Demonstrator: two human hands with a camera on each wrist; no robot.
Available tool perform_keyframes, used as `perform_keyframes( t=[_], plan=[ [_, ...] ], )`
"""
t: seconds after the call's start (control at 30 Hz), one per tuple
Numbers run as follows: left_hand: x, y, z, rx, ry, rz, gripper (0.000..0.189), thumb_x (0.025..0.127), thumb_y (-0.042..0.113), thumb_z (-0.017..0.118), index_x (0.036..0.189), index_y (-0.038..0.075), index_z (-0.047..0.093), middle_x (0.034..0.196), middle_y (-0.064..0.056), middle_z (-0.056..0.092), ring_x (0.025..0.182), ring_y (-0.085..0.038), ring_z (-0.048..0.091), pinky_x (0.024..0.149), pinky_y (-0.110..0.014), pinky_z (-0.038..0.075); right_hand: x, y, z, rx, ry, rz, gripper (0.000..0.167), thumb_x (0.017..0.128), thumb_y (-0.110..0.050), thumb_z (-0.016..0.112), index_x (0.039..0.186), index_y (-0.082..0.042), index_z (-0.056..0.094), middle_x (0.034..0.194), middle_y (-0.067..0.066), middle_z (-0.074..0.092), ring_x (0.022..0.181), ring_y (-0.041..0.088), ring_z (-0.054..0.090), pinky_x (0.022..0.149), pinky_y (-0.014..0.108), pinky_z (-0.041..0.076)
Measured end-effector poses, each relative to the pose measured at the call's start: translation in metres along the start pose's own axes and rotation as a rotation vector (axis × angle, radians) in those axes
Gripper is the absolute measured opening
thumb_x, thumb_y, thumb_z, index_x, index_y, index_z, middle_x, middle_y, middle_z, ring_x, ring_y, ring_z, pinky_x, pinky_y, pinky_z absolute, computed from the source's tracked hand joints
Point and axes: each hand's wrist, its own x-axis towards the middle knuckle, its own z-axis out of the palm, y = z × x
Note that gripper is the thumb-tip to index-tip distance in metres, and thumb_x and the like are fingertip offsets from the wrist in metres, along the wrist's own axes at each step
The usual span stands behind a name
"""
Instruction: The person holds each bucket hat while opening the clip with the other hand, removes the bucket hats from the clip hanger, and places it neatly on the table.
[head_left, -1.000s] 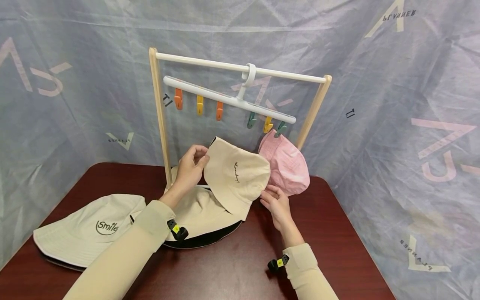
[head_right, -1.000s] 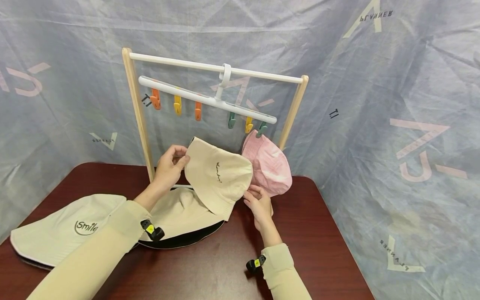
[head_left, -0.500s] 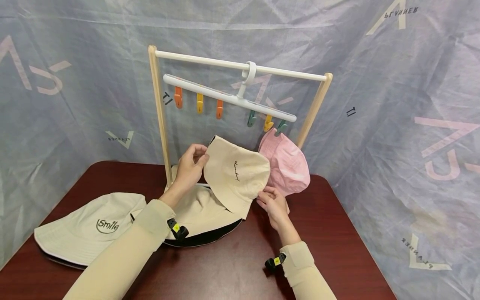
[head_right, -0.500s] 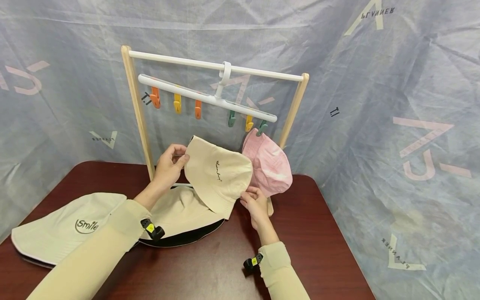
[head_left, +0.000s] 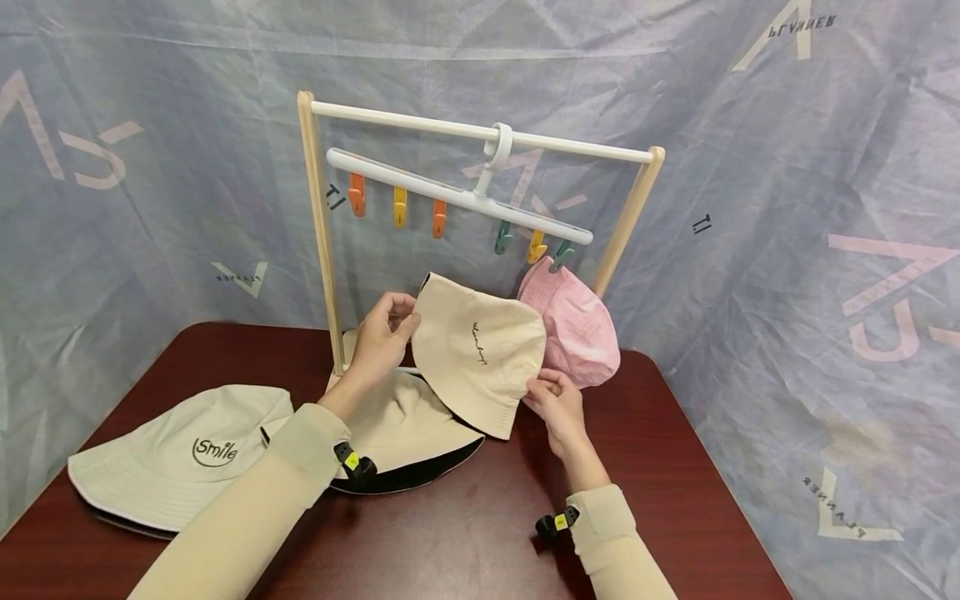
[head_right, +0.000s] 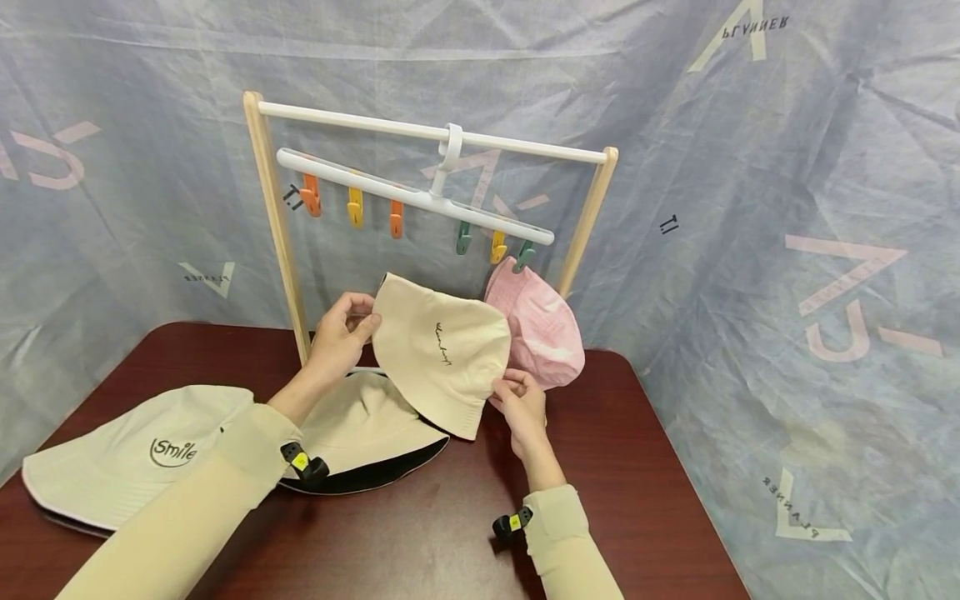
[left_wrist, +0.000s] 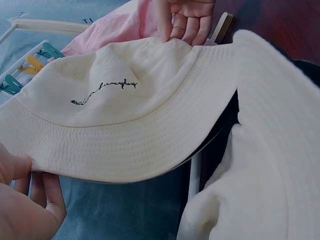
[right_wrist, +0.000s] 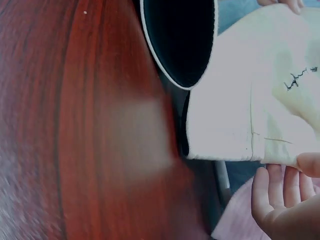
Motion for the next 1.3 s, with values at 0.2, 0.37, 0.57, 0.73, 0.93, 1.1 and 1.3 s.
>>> perform_keyframes(
  t=[0.2, 0.37, 0.57, 0.73, 0.93, 1.1, 1.3],
  plan=[
    [-0.004, -0.001, 0.001, 0.002, -0.024, -0.019, 0.026, 0.109, 0.016, 0.063, 0.133, 0.010, 0.059, 0.126, -0.011, 0.064, 0.106, -0.024, 0.063, 0.085, -0.029, 0.056, 0.002, -0.006, -0.006, -0.038, 0.030, -0.025, 0.027, 0.103, -0.002, 0.067, 0.128, 0.003, 0.059, 0.100, 0.004, 0.066, 0.086, 0.013, 0.070, 0.092, 0.044, 0.060],
    [-0.008, -0.004, 0.001, -0.060, -0.064, -0.031, 0.028, 0.109, 0.014, 0.062, 0.135, 0.006, 0.056, 0.127, -0.015, 0.062, 0.107, -0.026, 0.065, 0.085, -0.026, 0.059, 0.001, -0.011, -0.012, -0.077, 0.047, -0.044, 0.028, 0.102, -0.004, 0.068, 0.129, 0.004, 0.061, 0.100, 0.004, 0.066, 0.083, 0.013, 0.068, 0.087, 0.044, 0.061],
    [-0.015, -0.004, -0.001, -0.113, -0.113, -0.055, 0.030, 0.109, 0.013, 0.062, 0.136, 0.003, 0.053, 0.127, -0.018, 0.061, 0.106, -0.025, 0.066, 0.087, -0.029, 0.061, 0.001, -0.016, -0.019, -0.115, 0.065, -0.050, 0.028, 0.101, -0.005, 0.069, 0.128, 0.002, 0.065, 0.100, 0.003, 0.068, 0.087, 0.012, 0.069, 0.083, 0.032, 0.062],
    [-0.021, -0.005, 0.000, -0.165, -0.145, -0.059, 0.029, 0.108, 0.009, 0.062, 0.135, 0.000, 0.052, 0.124, -0.020, 0.060, 0.101, -0.024, 0.067, 0.085, -0.032, 0.063, 0.000, -0.021, -0.026, -0.186, 0.077, -0.072, 0.027, 0.102, -0.007, 0.070, 0.128, 0.001, 0.068, 0.100, 0.001, 0.069, 0.089, 0.011, 0.068, 0.083, 0.031, 0.062],
    [-0.030, -0.010, 0.003, -0.178, -0.154, -0.077, 0.030, 0.107, 0.007, 0.063, 0.134, -0.001, 0.052, 0.121, -0.020, 0.060, 0.097, -0.020, 0.068, 0.087, -0.039, 0.063, -0.003, -0.028, -0.032, -0.245, 0.084, -0.069, 0.027, 0.102, -0.008, 0.069, 0.128, 0.000, 0.069, 0.099, -0.003, 0.070, 0.088, 0.009, 0.066, 0.085, 0.033, 0.061],
    [-0.038, -0.013, 0.008, -0.200, -0.154, -0.129, 0.031, 0.106, 0.006, 0.064, 0.134, -0.001, 0.051, 0.121, -0.018, 0.060, 0.099, -0.019, 0.068, 0.089, -0.040, 0.063, -0.005, -0.032, -0.036, -0.266, 0.086, -0.081, 0.028, 0.102, -0.007, 0.069, 0.129, 0.002, 0.069, 0.099, -0.001, 0.070, 0.086, 0.009, 0.065, 0.079, 0.027, 0.060],
    [-0.048, -0.016, 0.014, -0.235, -0.151, -0.214, 0.030, 0.105, 0.003, 0.065, 0.131, 0.000, 0.050, 0.120, -0.017, 0.059, 0.097, -0.017, 0.068, 0.092, -0.046, 0.062, -0.004, -0.034, -0.042, -0.331, 0.088, -0.098, 0.028, 0.101, -0.009, 0.070, 0.127, 0.001, 0.071, 0.100, 0.003, 0.071, 0.084, 0.011, 0.064, 0.076, 0.024, 0.059]
  ],
)
